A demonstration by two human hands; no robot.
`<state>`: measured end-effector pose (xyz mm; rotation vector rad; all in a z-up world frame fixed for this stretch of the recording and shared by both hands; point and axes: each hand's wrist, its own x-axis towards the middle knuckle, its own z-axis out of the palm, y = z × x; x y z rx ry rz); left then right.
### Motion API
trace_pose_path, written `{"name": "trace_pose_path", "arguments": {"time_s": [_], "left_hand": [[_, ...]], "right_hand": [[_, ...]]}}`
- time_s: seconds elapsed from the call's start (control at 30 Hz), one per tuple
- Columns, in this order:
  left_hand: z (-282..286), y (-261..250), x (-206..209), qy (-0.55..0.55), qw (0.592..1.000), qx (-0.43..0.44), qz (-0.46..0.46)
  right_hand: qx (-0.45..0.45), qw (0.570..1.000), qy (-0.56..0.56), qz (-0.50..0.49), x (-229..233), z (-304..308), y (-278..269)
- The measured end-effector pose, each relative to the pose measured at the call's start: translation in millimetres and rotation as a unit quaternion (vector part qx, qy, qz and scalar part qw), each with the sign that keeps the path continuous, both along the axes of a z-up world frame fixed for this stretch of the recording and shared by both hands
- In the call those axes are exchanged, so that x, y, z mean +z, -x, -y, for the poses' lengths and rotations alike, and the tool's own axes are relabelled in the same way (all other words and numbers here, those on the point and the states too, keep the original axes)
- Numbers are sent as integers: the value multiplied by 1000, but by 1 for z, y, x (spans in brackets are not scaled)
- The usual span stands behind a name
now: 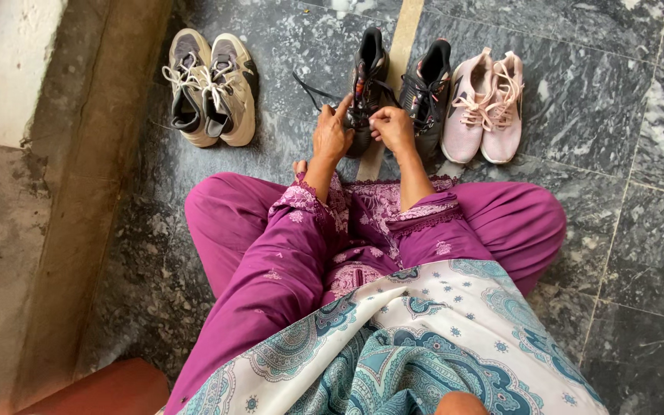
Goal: The person sits cross-legged on a tiled floor and laces a pair of dark-colored shoes by hand. They thread the laces through the eyelets and tie a knot, working on one shoe at a time while other shoes remain nearby.
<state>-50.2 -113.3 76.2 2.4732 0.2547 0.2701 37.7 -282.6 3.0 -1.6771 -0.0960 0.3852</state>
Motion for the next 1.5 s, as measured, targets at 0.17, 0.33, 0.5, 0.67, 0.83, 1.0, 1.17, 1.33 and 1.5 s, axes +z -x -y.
{"name": "trace_pose_path", "arguments": {"time_s": [0.17, 0.33, 0.5, 0.67, 0.83, 1.0, 1.17, 1.33, 1.5], "left_hand": [[-4, -11, -27, 65, 998, 15, 1], [-14, -29, -61, 56, 998, 30, -10], [-30, -41, -61, 177, 960, 199, 85], [-22, -30, -22, 79, 975, 158, 137], [-12, -30, 2, 73, 970, 177, 150], [-22, -31, -7, 15, 984, 107, 138], [-20, -28, -43, 46, 999, 6, 6], [-36, -36, -78, 96, 983, 157, 16], [-50, -42, -65, 153, 927, 299, 164]], "right_hand": [[-32, 999, 25, -4, -8, -15, 7], [-58, 996, 64, 34, -3, -23, 5], [-68, 994, 77, 25, -8, -21, 1], [-94, 991, 78, 51, -2, -25, 1], [-97, 983, 40, 150, 21, -29, 10], [38, 947, 124, 292, 39, -30, 21], [35, 956, 114, 268, 34, -21, 20], [24, 988, 68, 134, 24, -11, 11], [32, 989, 40, 136, 12, -4, 9]]}}
